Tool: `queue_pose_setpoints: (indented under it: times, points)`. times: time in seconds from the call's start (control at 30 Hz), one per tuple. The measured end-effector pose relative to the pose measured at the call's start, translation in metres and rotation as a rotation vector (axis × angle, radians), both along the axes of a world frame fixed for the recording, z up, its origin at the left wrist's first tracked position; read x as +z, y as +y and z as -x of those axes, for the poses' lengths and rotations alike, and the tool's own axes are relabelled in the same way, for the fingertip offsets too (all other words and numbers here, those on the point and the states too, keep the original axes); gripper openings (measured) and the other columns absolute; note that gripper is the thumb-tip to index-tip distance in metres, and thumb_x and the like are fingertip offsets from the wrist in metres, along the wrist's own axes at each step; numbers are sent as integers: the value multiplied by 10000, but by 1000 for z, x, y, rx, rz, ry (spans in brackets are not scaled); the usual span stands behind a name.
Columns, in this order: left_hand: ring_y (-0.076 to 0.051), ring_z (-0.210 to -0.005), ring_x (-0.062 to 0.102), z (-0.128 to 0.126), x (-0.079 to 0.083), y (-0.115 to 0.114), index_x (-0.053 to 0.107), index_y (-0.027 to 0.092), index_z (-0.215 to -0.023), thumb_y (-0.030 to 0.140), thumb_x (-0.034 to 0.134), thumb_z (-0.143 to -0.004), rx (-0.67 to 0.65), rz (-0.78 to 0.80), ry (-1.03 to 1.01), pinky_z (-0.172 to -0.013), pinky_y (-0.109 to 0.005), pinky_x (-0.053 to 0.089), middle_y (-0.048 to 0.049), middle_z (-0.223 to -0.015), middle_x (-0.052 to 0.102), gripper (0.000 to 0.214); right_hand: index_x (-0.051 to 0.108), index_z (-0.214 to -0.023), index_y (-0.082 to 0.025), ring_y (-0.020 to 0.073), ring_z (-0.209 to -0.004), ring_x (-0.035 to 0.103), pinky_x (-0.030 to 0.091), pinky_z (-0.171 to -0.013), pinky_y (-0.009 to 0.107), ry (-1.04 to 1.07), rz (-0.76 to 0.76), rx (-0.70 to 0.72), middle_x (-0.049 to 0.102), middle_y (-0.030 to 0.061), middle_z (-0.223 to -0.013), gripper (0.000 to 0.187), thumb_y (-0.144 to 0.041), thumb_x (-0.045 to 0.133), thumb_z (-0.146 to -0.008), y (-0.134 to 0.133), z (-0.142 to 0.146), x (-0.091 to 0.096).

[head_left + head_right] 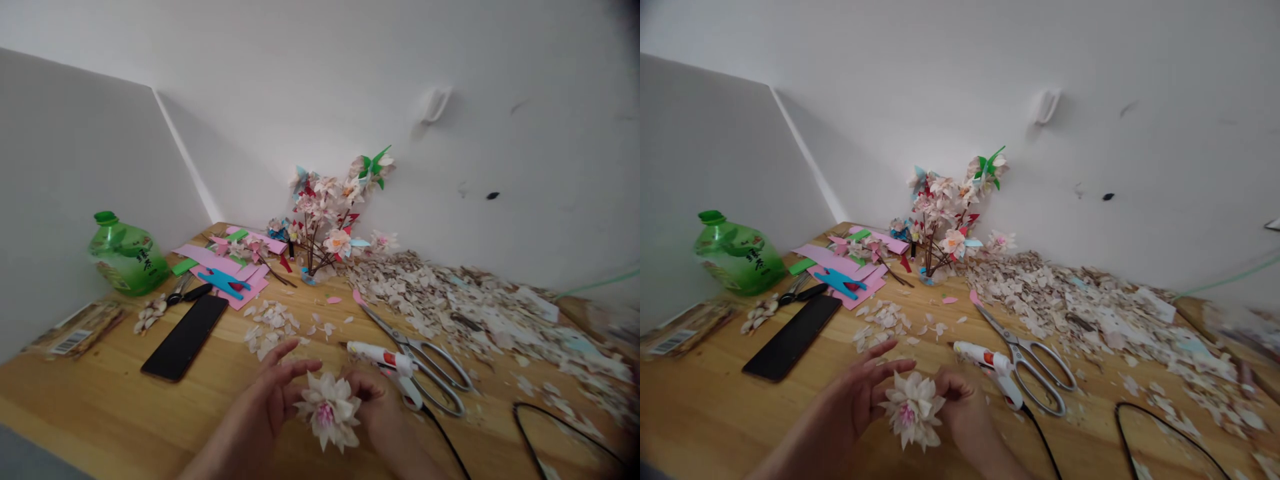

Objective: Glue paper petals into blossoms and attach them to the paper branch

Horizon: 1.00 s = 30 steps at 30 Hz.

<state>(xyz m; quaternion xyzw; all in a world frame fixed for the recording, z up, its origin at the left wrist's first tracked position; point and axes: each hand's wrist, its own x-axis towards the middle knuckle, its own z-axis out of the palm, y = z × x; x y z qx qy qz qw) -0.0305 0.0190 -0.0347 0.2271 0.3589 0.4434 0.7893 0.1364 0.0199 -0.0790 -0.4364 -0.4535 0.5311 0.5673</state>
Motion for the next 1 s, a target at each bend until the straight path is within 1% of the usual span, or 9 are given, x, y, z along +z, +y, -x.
queue_pose_setpoints:
  times: [0.13, 0.37, 0.5, 0.63, 0.73, 0.83, 0.9, 0.97, 1.0]
  points:
    - [-188, -677, 658, -3, 8, 0, 339, 146, -1196, 247, 668, -628, 26, 81, -46, -627, -289, 484, -137, -916, 696, 664, 503, -342, -190, 93, -430, 402, 324, -445, 214, 82, 120, -39, 488, -54, -417, 257, -141, 743, -421, -4, 4, -1]
    - [-159, -647, 659, -7, 12, 0, 348, 124, -1194, 148, 518, -742, 83, 130, -102, -632, -266, 484, -127, -868, 696, 484, 581, -398, -206, 111, -440, 448, 351, -447, 224, 206, 323, -121, 580, -42, -441, 182, -127, 744, -397, -6, 11, -1]
    - [-153, -682, 657, -7, 10, 2, 343, 119, -1218, 121, 453, -782, 106, 145, -95, -648, -259, 483, -128, -896, 689, 449, 609, -409, -196, 90, -420, 432, 339, -427, 200, 250, 352, -135, 577, -48, -427, 171, -104, 749, -375, -8, 14, -2]
    - [-159, -694, 652, -3, 5, 7, 378, 121, -1194, 134, 474, -774, 114, 117, -31, -680, -280, 482, -120, -931, 685, 431, 616, -433, -187, 91, -424, 447, 356, -438, 204, 195, 345, -135, 585, -45, -437, 132, -127, 731, -406, -7, 15, -6]
    - [-156, -663, 648, 5, 3, 12, 443, 146, -1122, 148, 520, -741, 142, 99, 32, -706, -296, 480, -101, -962, 684, 388, 582, -406, -204, 101, -408, 454, 359, -435, 217, 23, 227, -130, 564, -55, -409, 114, -152, 663, -466, -5, 13, -9]
    - [-177, -742, 659, 18, 1, 22, 532, 165, -997, 176, 584, -697, 258, 32, 52, -767, -310, 479, -65, -930, 688, 305, 565, -382, -224, 125, -440, 501, 380, -469, 237, -152, 52, -153, 574, -51, -419, 173, -80, 585, -476, -4, 8, -6]
    - [-163, -773, 654, 29, 0, 33, 582, 169, -919, 188, 636, -674, 378, -49, 85, -753, -274, 488, -34, -908, 684, 251, 600, -451, -220, 147, -510, 550, 408, -522, 257, -446, -232, -131, 628, -24, -497, 225, -22, 529, -532, -4, 3, 2]
    - [-118, -716, 646, 41, -2, 45, 612, 168, -881, 158, 686, -649, 462, -89, 147, -702, -215, 499, 1, -859, 677, 244, 619, -565, -200, 169, -585, 575, 430, -560, 284, -883, -570, -46, 666, 16, -592, 280, 15, 459, -648, -3, 0, 12]
    - [-98, -672, 640, 46, -3, 51, 619, 169, -866, 133, 704, -636, 493, -93, 173, -680, -193, 502, 17, -803, 671, 248, 617, -608, -188, 182, -613, 575, 437, -565, 297, -1079, -673, 7, 671, 35, -628, 292, 23, 433, -691, -3, -1, 17]
